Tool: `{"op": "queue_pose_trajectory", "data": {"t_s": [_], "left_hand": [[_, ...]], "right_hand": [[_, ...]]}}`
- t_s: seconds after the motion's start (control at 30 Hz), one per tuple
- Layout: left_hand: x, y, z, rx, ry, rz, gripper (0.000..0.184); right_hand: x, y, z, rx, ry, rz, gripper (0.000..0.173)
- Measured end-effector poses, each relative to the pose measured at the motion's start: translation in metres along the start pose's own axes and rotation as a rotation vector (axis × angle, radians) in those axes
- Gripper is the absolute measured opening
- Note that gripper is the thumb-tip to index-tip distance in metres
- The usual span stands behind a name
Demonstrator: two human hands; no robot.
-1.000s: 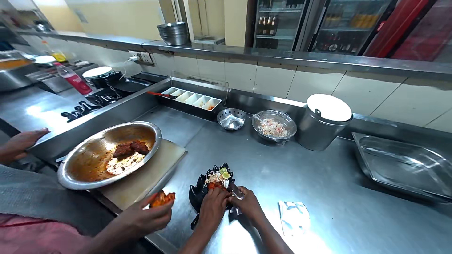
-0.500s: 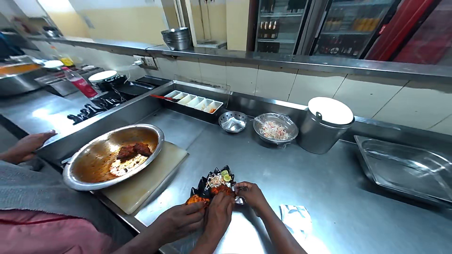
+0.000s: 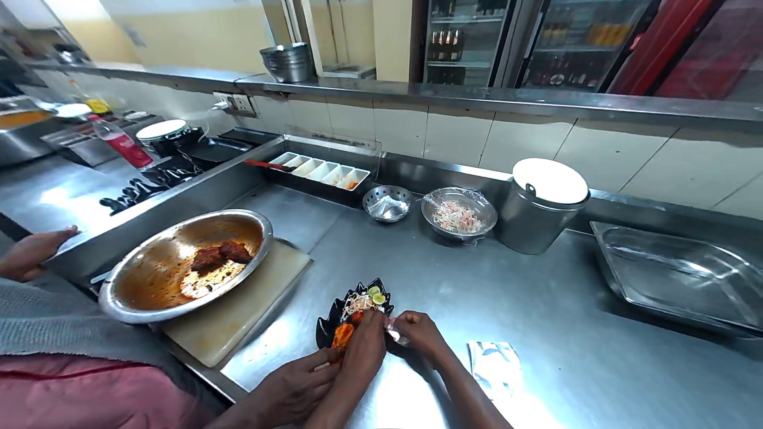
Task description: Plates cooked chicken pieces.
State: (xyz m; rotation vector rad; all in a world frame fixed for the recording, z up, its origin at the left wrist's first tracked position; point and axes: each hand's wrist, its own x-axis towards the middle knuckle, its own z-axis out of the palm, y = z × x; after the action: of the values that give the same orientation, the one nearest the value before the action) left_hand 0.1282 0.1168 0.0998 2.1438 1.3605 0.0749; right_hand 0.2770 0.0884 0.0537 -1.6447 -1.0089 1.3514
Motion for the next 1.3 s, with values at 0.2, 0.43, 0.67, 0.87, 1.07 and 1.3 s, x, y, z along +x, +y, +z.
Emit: {"op": "queue_pose_trajectory", "data": {"t_s": [0.2,0.43,0.67,0.87,1.07,1.3], "left_hand": [[0.004,-0.009,-0.011,0.023,-0.107,0.072,0.03],[0.008,0.001,-0.01,0.066,-0.108,0.034,0.033],[0.029,0.002,-0.014,-0.023,-0.103,0.043,0.029],[0.037,-0.003,-0.009,0.009,-0.063,0.076,0.026],[0.028,-0.003,-0.004,0.246,-0.115,0.239,0.034],[0.033,-0.014,-0.008,0.263,-0.143,0.347,0.029]], "right_hand": [[0.0,-0.005,0.006,0.078,0.029,0.027,0.04],[-0.004,-0.001,0.008,-0.101,0.124,-0.047,0.018],[-0.011,0.006,0.003,-0.08,0.111,-0.102,0.034],[-0.017,-0.002,0.015,-0.115,0.226,-0.129,0.042],[-0.018,-0.004,0.017,-0.202,0.228,-0.139,0.05],[-0.02,0.011,0.006,-0.053,0.114,-0.255,0.066]]}}
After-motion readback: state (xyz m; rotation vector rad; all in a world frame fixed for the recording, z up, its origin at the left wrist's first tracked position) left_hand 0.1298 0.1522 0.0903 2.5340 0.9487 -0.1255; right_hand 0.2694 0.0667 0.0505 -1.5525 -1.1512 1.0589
